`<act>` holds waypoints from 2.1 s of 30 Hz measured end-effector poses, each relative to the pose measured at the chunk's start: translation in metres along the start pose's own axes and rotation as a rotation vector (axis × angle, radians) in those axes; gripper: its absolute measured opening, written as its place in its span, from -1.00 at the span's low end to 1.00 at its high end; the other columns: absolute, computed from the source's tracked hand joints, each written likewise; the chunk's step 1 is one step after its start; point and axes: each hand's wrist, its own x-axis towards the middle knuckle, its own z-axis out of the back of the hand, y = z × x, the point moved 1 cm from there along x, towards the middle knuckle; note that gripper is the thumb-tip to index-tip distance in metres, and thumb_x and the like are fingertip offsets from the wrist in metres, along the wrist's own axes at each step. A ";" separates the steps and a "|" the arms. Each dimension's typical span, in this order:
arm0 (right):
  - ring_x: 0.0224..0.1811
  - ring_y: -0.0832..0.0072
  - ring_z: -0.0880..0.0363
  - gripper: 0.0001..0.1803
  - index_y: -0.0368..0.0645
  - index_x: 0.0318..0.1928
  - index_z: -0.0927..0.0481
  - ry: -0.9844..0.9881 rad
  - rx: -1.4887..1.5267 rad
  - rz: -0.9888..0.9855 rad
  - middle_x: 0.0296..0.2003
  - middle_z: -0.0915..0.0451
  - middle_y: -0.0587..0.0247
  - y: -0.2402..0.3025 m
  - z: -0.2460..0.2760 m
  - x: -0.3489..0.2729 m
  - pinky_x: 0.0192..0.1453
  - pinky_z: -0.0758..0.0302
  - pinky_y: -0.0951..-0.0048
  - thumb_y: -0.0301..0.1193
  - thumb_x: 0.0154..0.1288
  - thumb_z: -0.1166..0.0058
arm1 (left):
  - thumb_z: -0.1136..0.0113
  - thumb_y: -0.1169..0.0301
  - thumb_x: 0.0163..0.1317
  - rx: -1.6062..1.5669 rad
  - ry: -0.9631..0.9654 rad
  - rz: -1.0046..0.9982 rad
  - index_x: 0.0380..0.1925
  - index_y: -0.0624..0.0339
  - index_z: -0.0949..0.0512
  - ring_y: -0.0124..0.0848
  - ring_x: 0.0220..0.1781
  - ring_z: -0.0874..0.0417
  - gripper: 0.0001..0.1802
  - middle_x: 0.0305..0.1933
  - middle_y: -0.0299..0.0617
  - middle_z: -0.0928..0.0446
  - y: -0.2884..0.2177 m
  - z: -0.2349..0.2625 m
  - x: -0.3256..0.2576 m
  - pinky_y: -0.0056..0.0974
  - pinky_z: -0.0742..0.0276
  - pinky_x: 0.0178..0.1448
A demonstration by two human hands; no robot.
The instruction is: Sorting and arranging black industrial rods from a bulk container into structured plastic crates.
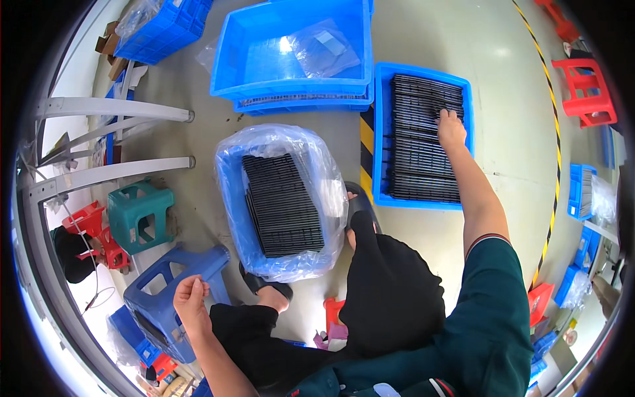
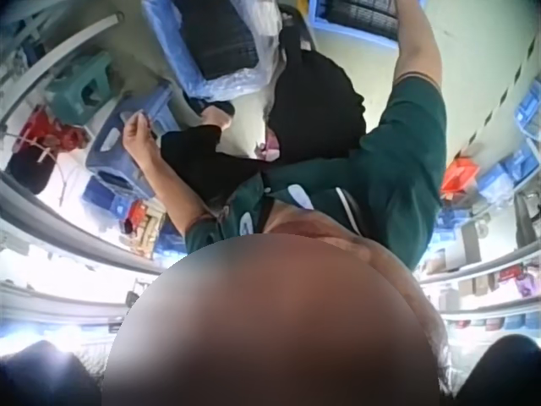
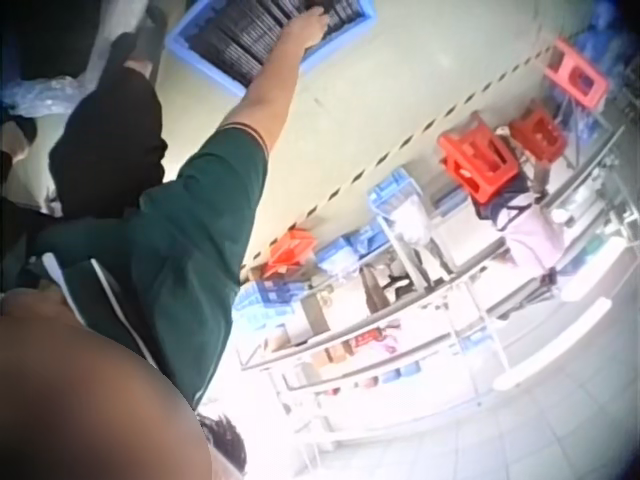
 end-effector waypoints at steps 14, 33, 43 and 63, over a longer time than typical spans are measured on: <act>-0.33 0.23 -0.63 -0.89 -0.20 -0.41 -0.57 0.049 -0.444 0.431 -0.38 -0.58 0.03 0.016 -0.015 0.005 -0.43 -0.60 0.26 -0.49 0.08 0.03 | -0.14 0.49 0.20 -0.002 0.019 -0.002 -0.29 0.31 -0.54 -0.55 -0.41 -0.51 -0.88 -0.43 -0.26 -0.54 -0.004 -0.004 0.001 -0.48 -0.40 -0.26; -0.38 0.17 -0.64 -0.86 -0.23 -0.37 -0.54 -0.064 -0.298 0.270 -0.39 -0.59 0.03 0.013 -0.004 0.057 -0.41 -0.60 0.26 -0.48 0.15 0.10 | -0.13 0.51 0.19 -0.003 0.006 0.030 -0.29 0.35 -0.53 -0.53 -0.42 -0.47 -0.87 -0.43 -0.24 -0.52 -0.005 -0.009 0.006 -0.46 -0.36 -0.27; -0.12 0.13 -0.62 -0.70 -0.19 -0.25 -0.66 0.266 -0.247 -0.047 -0.16 -0.61 -0.03 0.014 0.004 0.058 -0.13 -0.58 0.17 -0.43 0.25 0.19 | -0.11 0.53 0.18 0.093 -0.015 -0.015 -0.30 0.38 -0.52 -0.54 -0.43 -0.44 -0.87 -0.46 -0.26 -0.47 -0.014 -0.004 -0.003 -0.46 -0.32 -0.29; -0.23 0.17 -0.63 -0.77 -0.14 -0.34 -0.66 0.296 -0.221 1.267 -0.31 -0.63 0.03 0.414 0.110 -0.151 -0.22 -0.57 0.23 -0.44 -0.03 0.00 | -0.15 0.50 0.18 -0.184 0.036 -0.137 -0.26 0.34 -0.56 -0.56 -0.34 -0.54 -0.84 -0.40 -0.27 -0.56 -0.042 0.042 -0.058 -0.48 -0.41 -0.17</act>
